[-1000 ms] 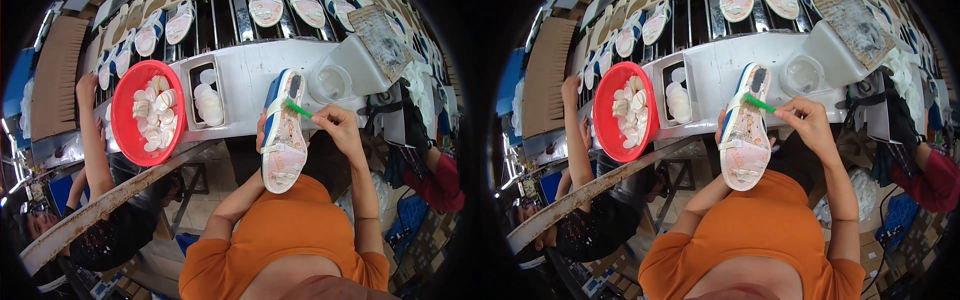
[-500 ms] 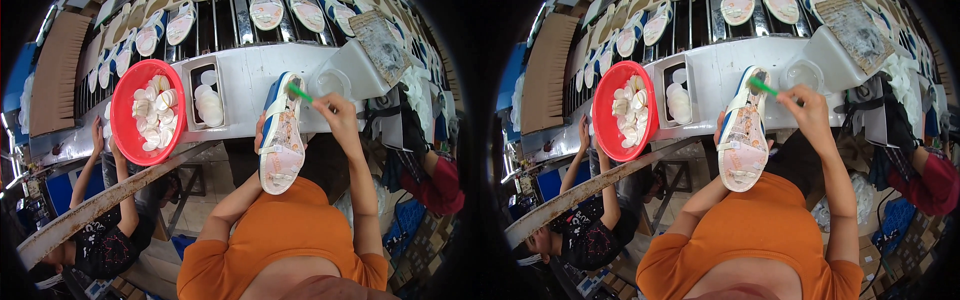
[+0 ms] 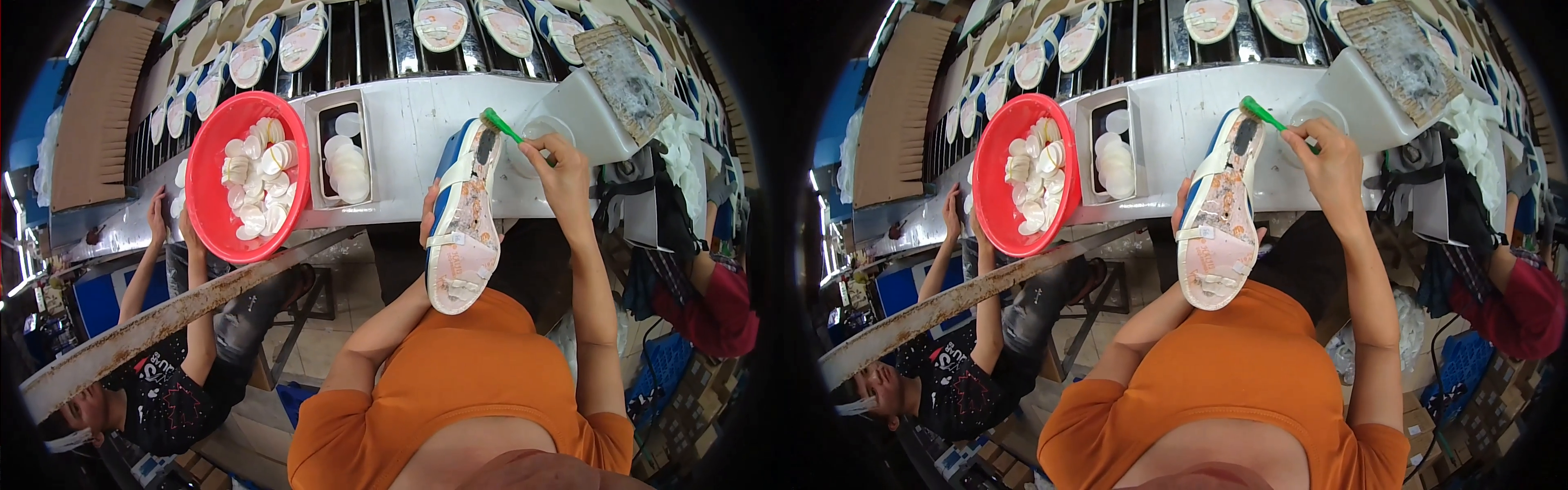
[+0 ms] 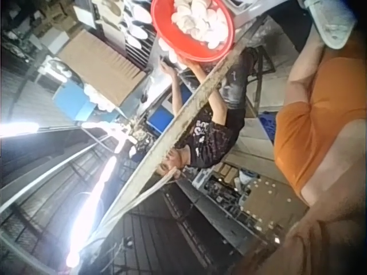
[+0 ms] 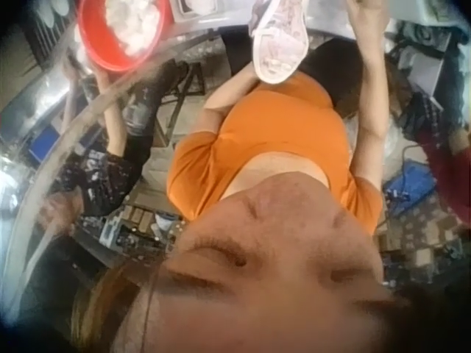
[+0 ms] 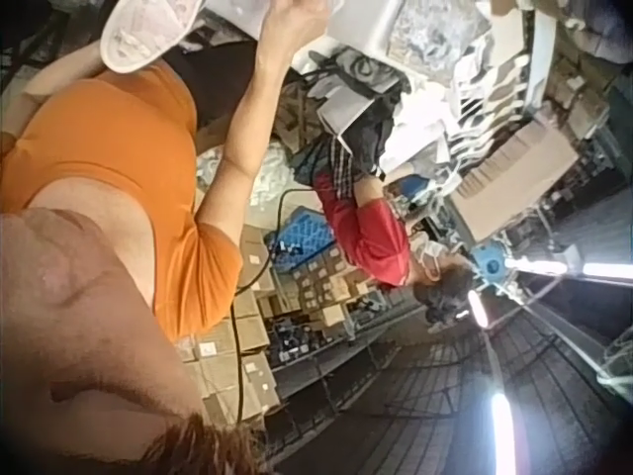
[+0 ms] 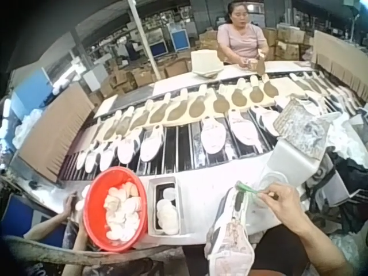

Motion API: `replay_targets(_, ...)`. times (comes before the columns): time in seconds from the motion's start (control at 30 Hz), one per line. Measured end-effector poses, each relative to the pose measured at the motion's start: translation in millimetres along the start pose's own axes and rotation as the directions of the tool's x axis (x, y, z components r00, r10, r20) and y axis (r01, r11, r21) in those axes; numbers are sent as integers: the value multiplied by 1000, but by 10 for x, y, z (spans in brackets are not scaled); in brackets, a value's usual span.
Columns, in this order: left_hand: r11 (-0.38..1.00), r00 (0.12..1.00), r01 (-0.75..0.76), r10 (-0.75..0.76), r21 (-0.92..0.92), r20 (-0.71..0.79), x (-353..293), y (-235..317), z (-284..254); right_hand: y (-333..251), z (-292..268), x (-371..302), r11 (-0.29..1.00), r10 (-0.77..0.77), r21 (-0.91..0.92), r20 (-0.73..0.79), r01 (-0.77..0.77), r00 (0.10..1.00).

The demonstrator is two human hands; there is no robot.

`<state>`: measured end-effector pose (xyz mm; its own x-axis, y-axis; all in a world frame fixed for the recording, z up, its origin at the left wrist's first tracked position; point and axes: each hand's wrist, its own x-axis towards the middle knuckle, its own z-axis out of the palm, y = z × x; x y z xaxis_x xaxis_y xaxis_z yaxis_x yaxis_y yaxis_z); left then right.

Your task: Apply adhesive to shoe components and assemble footwear parts on a production line.

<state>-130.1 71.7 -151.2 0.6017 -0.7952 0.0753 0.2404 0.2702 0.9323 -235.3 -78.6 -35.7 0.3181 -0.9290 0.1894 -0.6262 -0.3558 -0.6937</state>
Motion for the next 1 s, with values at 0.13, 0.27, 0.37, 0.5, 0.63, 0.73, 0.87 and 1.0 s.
replay_targets(0.13,998,999,38,-39,-53,-20,13,2,-5,36,-77,-182,974,74,194,237,-121,969)
replay_targets(0.27,990,996,79,-82,-118,-25,-32,31,-17,-28,-154,-400,898,53,386,381,-210,923)
replay_targets(0.37,982,993,103,-110,-160,-37,28,-13,18,-169,-195,-487,884,19,421,397,-201,918)
replay_targets(0.5,969,991,118,-129,-216,-39,105,-26,115,-352,-301,-580,888,-116,455,350,-61,929)
replay_targets(0.63,953,986,141,-159,-269,-48,117,11,36,-537,-357,-681,935,-277,298,275,193,921)
replay_targets(0.73,922,932,-359,346,-148,-105,172,138,203,-685,-422,-744,921,-373,231,292,313,881)
replay_targets(0.87,857,860,-509,509,-81,-16,236,257,239,-683,-436,-678,907,-407,220,239,359,882)
replay_targets(1.0,861,860,-507,501,-50,-95,246,226,292,-670,-410,-604,951,-249,217,126,218,960)
